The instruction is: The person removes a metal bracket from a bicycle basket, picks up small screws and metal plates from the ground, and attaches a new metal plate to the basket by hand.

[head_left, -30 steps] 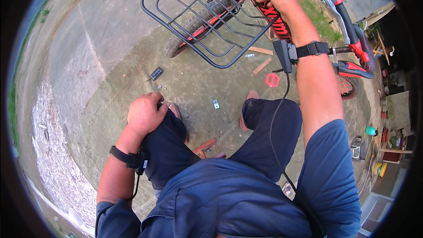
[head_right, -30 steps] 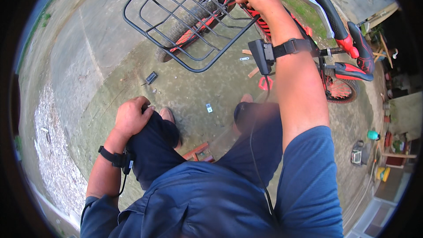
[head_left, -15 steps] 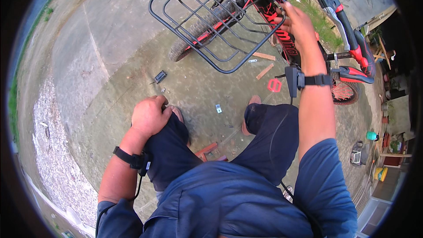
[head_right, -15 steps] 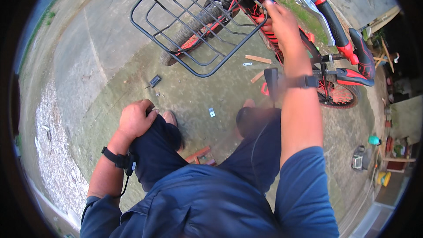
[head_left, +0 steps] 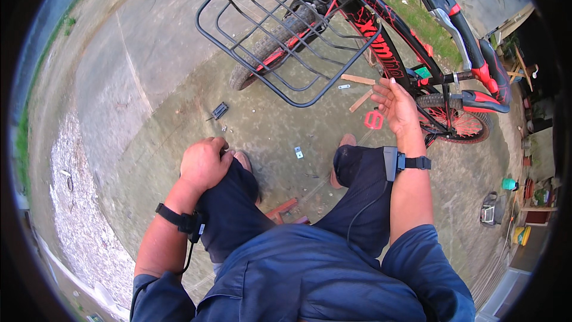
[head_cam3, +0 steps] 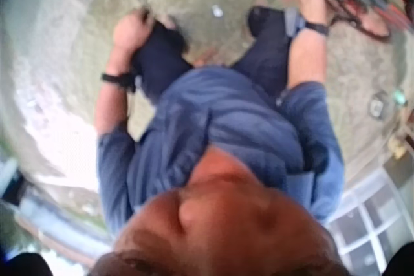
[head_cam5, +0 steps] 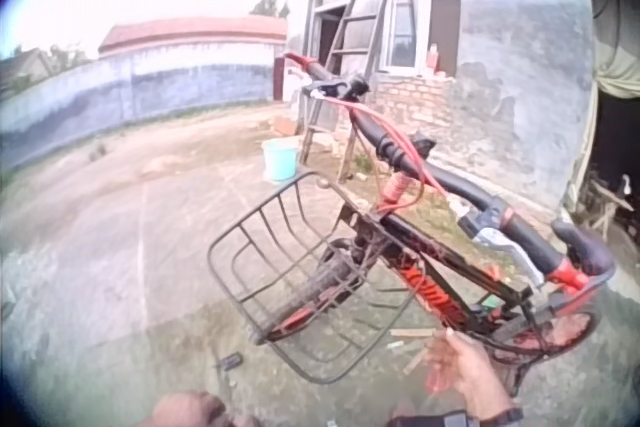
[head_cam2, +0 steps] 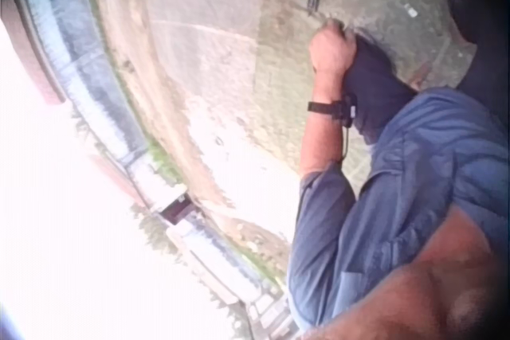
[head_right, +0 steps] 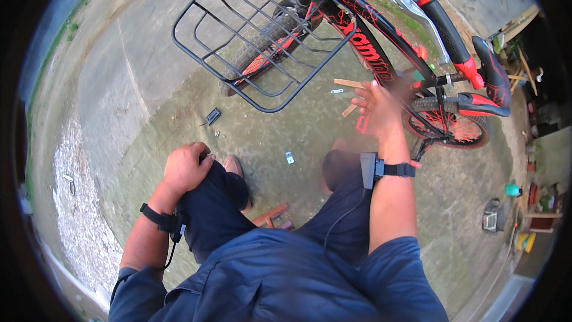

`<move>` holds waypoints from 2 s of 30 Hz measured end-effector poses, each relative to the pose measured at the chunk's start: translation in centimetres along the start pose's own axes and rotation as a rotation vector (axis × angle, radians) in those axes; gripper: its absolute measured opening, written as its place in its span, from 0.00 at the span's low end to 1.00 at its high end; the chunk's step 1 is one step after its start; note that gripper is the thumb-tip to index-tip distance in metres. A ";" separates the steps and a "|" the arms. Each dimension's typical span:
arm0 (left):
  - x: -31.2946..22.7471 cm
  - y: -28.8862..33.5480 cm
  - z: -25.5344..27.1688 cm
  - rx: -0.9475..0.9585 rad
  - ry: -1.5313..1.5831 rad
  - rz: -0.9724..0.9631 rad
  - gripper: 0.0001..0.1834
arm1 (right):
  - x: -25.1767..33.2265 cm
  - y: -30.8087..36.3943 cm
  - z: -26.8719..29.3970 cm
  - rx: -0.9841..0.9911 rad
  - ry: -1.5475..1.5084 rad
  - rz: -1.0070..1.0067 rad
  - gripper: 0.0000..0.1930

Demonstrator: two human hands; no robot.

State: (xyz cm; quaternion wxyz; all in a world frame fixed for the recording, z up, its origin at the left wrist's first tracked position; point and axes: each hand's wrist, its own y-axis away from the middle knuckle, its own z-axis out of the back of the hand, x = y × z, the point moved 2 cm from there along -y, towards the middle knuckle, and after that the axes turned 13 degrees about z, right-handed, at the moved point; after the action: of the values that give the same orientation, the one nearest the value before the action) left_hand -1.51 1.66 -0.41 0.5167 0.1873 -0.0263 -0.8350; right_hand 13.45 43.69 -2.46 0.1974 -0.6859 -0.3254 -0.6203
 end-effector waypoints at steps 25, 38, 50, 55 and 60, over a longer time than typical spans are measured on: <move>-0.3 -0.1 -0.1 0.004 -0.010 0.014 0.14 | -0.4 -0.4 1.7 -0.207 -0.103 0.122 0.12; -0.3 -0.1 0.2 0.010 -0.010 0.016 0.14 | -0.6 -0.5 1.6 -0.202 -0.094 0.113 0.12; -0.2 -0.1 0.1 -0.004 0.009 0.005 0.14 | -0.5 -0.5 1.3 -0.210 -0.073 0.129 0.13; -0.2 -0.1 0.1 -0.003 0.011 0.008 0.14 | -0.6 -0.5 1.4 -0.190 -0.065 0.113 0.11; -0.1 -0.1 0.1 -0.003 0.012 0.002 0.14 | -0.7 -0.5 1.3 -0.189 -0.061 0.107 0.11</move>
State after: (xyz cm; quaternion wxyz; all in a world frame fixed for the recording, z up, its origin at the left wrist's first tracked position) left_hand -1.60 1.79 -0.32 0.5180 0.1914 -0.0223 -0.8334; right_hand 14.04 44.84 -3.42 0.1546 -0.7362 -0.2343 -0.6158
